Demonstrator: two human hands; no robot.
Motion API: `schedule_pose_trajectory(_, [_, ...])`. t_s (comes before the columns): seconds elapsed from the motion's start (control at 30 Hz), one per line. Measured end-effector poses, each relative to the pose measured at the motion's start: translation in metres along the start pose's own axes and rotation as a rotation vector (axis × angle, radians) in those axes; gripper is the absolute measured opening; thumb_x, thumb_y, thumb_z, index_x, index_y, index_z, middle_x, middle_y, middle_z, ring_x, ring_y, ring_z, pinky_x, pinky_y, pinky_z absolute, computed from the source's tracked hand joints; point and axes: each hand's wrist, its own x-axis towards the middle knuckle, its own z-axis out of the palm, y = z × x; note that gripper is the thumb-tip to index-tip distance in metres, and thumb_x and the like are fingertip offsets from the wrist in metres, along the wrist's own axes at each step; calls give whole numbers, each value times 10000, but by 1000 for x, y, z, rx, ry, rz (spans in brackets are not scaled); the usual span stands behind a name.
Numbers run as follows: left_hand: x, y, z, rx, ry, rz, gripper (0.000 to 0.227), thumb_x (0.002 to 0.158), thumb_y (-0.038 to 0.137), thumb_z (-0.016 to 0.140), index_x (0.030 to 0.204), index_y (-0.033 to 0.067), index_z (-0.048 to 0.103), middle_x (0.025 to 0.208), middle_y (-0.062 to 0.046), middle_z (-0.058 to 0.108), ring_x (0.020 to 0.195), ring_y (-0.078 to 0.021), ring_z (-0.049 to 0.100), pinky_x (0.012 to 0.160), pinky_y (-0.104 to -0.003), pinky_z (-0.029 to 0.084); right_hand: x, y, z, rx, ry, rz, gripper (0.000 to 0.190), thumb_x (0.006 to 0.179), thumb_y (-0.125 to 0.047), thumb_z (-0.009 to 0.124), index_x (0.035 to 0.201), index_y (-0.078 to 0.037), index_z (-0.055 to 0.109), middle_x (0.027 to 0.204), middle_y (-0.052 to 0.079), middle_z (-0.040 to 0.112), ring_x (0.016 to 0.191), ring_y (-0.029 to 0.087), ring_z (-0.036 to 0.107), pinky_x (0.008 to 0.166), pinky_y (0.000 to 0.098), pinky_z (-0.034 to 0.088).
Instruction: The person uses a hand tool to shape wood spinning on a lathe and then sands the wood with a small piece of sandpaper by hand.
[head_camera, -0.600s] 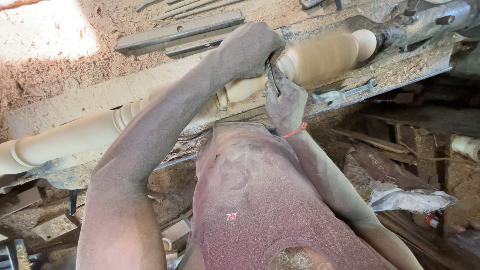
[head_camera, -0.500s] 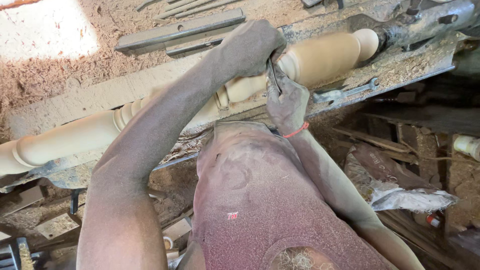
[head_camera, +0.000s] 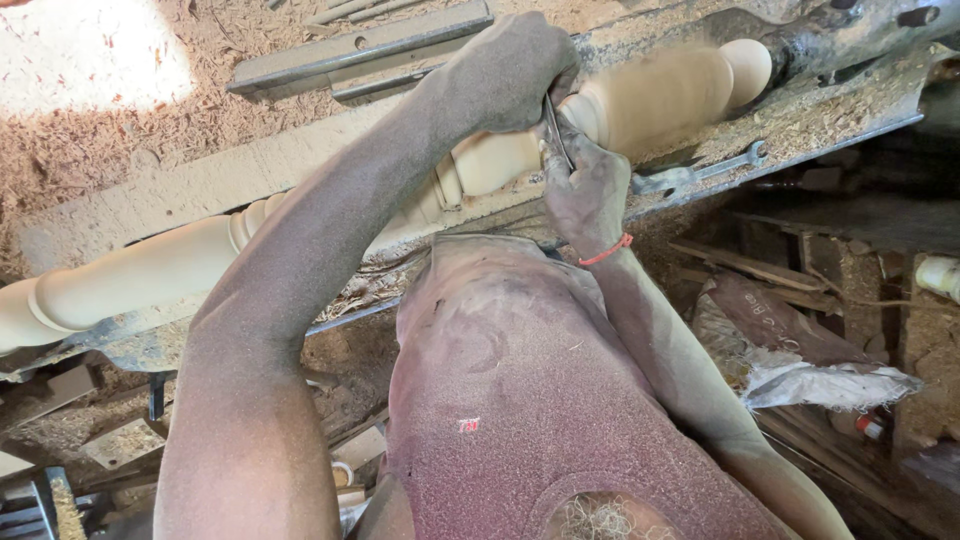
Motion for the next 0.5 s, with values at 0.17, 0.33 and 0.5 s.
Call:
schedule_pose_trajectory(0.17, [2, -10, 0, -10, 82, 126, 138, 647, 33, 794, 739, 118, 736, 698, -93, 706, 674, -301, 696, 628, -414, 545, 6, 6, -2, -217, -26, 17, 259, 939, -120, 678, 1177, -43, 748, 906, 260, 714, 875, 400, 735, 745, 426, 560])
schedule_pose_trajectory(0.33, [5, -10, 4, -27, 6, 8, 154, 658, -2, 796, 741, 113, 735, 696, -70, 715, 651, -230, 703, 594, -383, 558, 11, 19, -2, -281, -93, 78, 267, 911, -86, 667, 1156, -15, 746, 926, 236, 739, 849, 376, 748, 753, 421, 574])
schedule_pose_trajectory(0.5, [14, -10, 9, 25, -99, -129, 177, 697, -29, 798, 764, 124, 736, 695, -37, 722, 649, -178, 711, 572, -359, 565, 16, 25, -4, -251, -146, 172, 440, 812, 21, 571, 1226, 7, 717, 1008, 200, 755, 805, 305, 774, 775, 375, 601])
